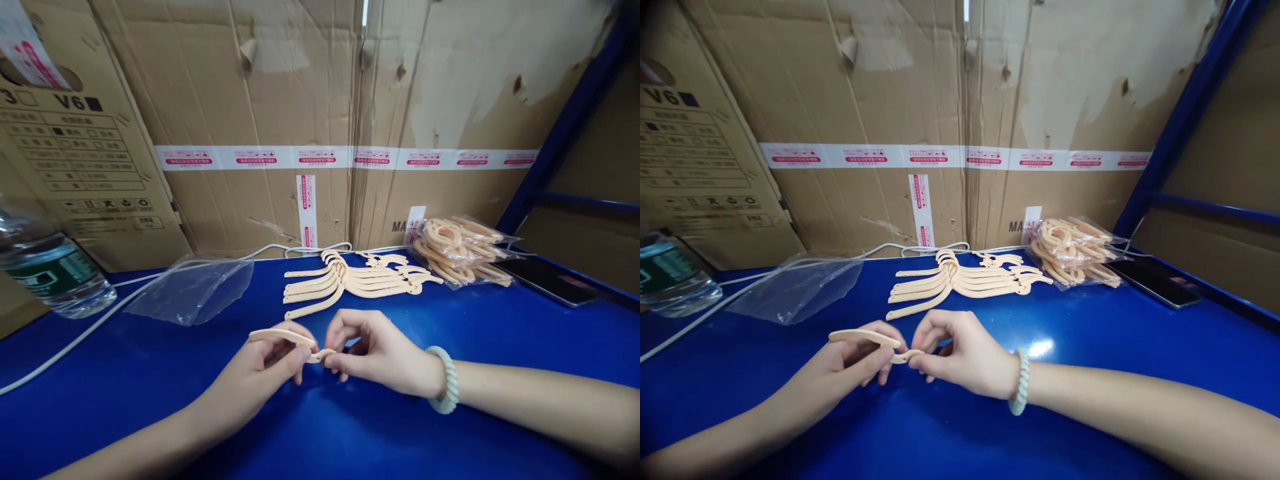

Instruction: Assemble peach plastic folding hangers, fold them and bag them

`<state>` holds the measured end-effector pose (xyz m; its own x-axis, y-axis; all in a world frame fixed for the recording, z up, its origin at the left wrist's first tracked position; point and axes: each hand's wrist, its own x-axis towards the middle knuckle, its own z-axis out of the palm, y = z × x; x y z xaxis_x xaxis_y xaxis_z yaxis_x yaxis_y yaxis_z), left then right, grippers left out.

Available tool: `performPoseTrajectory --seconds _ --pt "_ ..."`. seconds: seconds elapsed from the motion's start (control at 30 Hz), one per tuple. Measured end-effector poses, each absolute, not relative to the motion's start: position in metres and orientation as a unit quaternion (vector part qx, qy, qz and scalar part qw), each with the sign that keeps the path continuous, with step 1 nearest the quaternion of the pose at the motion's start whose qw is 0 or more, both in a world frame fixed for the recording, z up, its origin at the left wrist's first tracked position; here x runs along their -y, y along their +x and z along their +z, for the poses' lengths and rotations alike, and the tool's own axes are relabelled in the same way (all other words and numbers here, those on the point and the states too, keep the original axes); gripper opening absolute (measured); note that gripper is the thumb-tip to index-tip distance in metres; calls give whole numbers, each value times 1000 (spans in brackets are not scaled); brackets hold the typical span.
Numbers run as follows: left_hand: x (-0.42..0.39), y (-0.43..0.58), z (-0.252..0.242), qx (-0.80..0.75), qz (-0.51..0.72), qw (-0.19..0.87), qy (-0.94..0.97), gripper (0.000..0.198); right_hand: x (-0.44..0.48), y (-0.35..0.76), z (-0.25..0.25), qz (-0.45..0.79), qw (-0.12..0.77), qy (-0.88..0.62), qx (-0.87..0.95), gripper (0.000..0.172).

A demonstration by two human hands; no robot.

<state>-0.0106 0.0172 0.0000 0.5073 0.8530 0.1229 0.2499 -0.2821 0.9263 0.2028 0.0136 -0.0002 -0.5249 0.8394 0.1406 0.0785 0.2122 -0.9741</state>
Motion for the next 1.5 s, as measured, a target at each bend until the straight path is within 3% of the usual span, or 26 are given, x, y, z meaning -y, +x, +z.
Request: performPoseTrajectory --seconds 0.1,0.2,0.3,0.43,0.6,0.8,0.87,1.03,1.2,1.5 --pt "-19 -11 -2 -399 338 498 692 38 -23 213 10 411 346 -337 773 25" --pt "-22 -13 -4 -394 371 558 629 40 -44 241 21 163 335 -370 851 14" --pt "-26 -14 -6 -388 392 591 588 41 -68 266 19 13 288 -445 848 16" --pt "-30 -17 -10 -376 400 593 589 40 -89 273 3 28 253 -477 841 21" --pt "-34 -20 -14 -368 409 595 586 30 -101 259 -3 37 257 -481 837 13" --pt "-35 -21 -6 -385 462 594 534 42 -101 251 -2 47 278 -483 829 4" --pt "-33 -20 -1 -401 467 596 516 44 -95 252 0 59 284 -478 829 8" --pt "-29 -19 5 -413 464 595 510 37 -71 260 14 115 309 -452 829 10" --pt "-31 -20 4 -414 452 579 537 28 -51 271 16 197 391 -411 800 13" --pt "-31 -24 5 -377 452 677 442 27 -40 278 14 159 408 -402 804 7"
